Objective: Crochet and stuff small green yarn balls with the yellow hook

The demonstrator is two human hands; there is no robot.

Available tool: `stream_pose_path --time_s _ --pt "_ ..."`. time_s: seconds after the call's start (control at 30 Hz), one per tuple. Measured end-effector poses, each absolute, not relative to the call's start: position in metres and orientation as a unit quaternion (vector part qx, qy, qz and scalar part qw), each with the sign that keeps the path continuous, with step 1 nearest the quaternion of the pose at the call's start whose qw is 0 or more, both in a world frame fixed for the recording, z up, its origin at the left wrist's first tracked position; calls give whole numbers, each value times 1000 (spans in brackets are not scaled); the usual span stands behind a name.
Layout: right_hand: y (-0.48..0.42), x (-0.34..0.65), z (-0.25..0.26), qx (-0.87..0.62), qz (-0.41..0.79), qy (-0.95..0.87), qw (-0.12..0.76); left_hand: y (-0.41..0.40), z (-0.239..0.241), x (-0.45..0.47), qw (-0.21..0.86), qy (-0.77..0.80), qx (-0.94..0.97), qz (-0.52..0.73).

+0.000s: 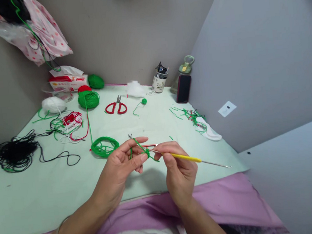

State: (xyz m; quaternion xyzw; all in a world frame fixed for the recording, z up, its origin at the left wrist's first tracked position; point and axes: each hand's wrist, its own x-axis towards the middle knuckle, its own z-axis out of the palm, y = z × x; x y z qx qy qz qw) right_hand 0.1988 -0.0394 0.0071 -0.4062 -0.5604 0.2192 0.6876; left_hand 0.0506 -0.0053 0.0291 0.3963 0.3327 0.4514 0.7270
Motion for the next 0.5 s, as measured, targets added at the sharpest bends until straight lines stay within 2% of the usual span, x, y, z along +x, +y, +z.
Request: stream_pose_path --time_s 0.1,0.27,0.3,0.4,0.5 --pt "-40 199 3 -402 203 -594 667 -7 29 53 721 337 401 454" --pt "-37 200 -16 -403 -32 -695 594 -9 26 56 768 323 345 432" --pt "-36 200 -17 -404 -35 -688 601 -8 25 56 789 316 321 418" --pt "-33 203 -10 -417 104 -620 657 -4 27 52 812 307 272 415" --pt "-31 204 2 -389 251 -539 703 -2 29 49 779 315 305 448"
